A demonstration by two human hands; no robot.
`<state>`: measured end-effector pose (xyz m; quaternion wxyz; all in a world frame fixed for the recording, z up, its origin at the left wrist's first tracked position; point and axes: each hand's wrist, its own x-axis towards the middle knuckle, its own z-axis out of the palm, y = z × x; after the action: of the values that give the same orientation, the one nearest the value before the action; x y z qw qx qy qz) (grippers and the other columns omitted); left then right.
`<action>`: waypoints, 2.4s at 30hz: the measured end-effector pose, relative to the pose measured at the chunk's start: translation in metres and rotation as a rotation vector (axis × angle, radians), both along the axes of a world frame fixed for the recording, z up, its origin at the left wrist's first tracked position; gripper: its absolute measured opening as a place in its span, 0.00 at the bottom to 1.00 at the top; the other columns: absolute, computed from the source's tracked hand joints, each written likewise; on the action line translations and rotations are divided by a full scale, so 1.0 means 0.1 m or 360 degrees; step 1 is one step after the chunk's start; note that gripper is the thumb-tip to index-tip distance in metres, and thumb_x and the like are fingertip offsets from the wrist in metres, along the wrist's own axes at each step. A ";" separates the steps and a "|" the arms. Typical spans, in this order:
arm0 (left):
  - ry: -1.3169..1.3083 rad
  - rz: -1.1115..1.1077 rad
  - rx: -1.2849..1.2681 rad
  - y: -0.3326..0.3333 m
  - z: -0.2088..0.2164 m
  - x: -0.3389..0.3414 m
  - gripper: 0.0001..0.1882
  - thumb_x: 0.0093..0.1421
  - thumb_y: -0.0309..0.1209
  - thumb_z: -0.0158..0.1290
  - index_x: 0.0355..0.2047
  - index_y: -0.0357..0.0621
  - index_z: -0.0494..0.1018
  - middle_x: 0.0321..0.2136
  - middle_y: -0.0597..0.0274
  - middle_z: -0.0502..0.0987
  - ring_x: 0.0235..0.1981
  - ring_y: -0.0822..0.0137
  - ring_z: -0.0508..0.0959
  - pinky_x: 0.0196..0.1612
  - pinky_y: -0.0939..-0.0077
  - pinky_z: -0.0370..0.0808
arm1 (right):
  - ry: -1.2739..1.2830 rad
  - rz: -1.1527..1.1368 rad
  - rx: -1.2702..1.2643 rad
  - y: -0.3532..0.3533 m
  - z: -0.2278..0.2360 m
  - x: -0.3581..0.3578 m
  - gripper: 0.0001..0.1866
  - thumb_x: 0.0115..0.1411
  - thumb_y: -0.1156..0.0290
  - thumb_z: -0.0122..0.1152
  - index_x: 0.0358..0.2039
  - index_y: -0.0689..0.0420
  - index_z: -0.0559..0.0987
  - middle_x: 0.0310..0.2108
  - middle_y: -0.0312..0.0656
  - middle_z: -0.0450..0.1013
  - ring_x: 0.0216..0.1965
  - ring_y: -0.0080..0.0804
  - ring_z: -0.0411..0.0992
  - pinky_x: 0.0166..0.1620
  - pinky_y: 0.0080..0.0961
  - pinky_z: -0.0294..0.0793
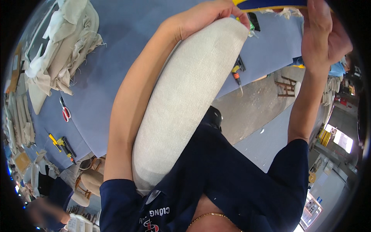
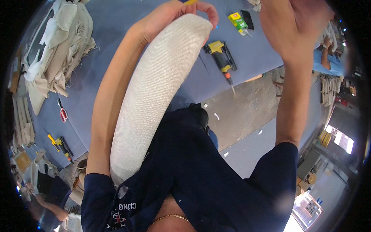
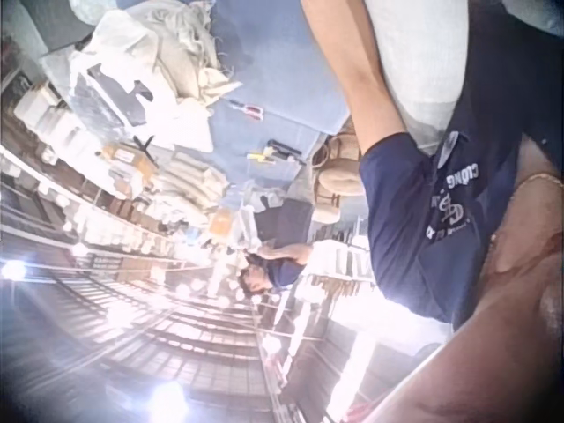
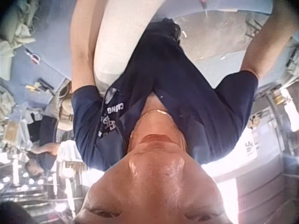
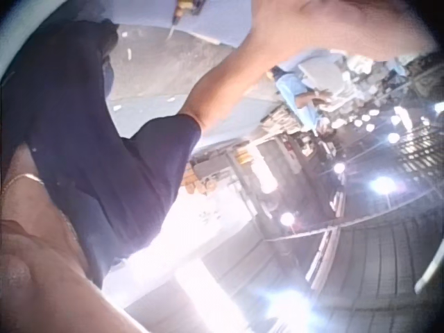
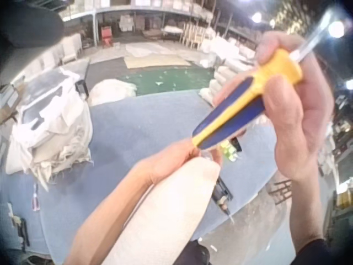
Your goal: The person is upholstering chair cushions in a workshop. They use a staple gun to attach fabric to the back of foam cushions, trim excess material with scissors, and adjust the fabric fit. The person also reloads the staple gun and adjusts their head-mounted camera strap during the process.
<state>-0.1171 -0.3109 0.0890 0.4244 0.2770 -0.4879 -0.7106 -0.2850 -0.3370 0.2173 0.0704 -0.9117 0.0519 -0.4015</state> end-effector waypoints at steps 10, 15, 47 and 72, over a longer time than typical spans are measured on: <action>-0.0145 0.0008 -0.0016 0.02 0.01 0.05 0.30 0.74 0.55 0.36 0.48 0.46 0.81 0.38 0.62 0.83 0.41 0.73 0.79 0.53 0.74 0.73 | -0.0011 -0.0495 0.0211 0.31 -0.03 0.21 0.27 0.69 0.50 0.59 0.49 0.64 0.70 0.31 0.46 0.79 0.33 0.32 0.81 0.35 0.24 0.81; -0.0122 -0.0204 -0.0267 0.01 0.10 0.06 0.31 0.71 0.56 0.39 0.37 0.43 0.80 0.33 0.62 0.81 0.30 0.75 0.79 0.34 0.82 0.75 | -0.0182 -0.0195 0.0515 0.10 0.03 -0.24 0.25 0.70 0.52 0.56 0.51 0.63 0.69 0.35 0.50 0.81 0.34 0.34 0.82 0.38 0.25 0.82; -0.1836 0.0715 0.0060 0.39 0.89 1.46 0.41 0.73 0.62 0.35 0.61 0.34 0.71 0.60 0.51 0.73 0.60 0.59 0.71 0.66 0.68 0.62 | 0.1139 -0.1640 0.1156 -0.35 -4.79 -2.23 0.42 0.48 0.71 0.68 0.66 0.54 0.66 0.46 0.55 0.75 0.46 0.57 0.75 0.51 0.46 0.77; -0.2701 0.0778 -0.0466 0.10 0.52 0.99 0.24 0.76 0.48 0.38 0.60 0.44 0.61 0.54 0.35 0.73 0.52 0.31 0.74 0.57 0.45 0.69 | -0.0549 -0.0444 0.1264 0.36 -1.84 0.68 0.11 0.57 0.67 0.72 0.37 0.59 0.85 0.32 0.48 0.81 0.31 0.48 0.78 0.40 0.39 0.76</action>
<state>-0.0180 -0.3009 0.1410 0.0912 0.7488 -0.6507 -0.0868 -0.2167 -0.3013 0.0335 0.3675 -0.7182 0.3117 -0.5021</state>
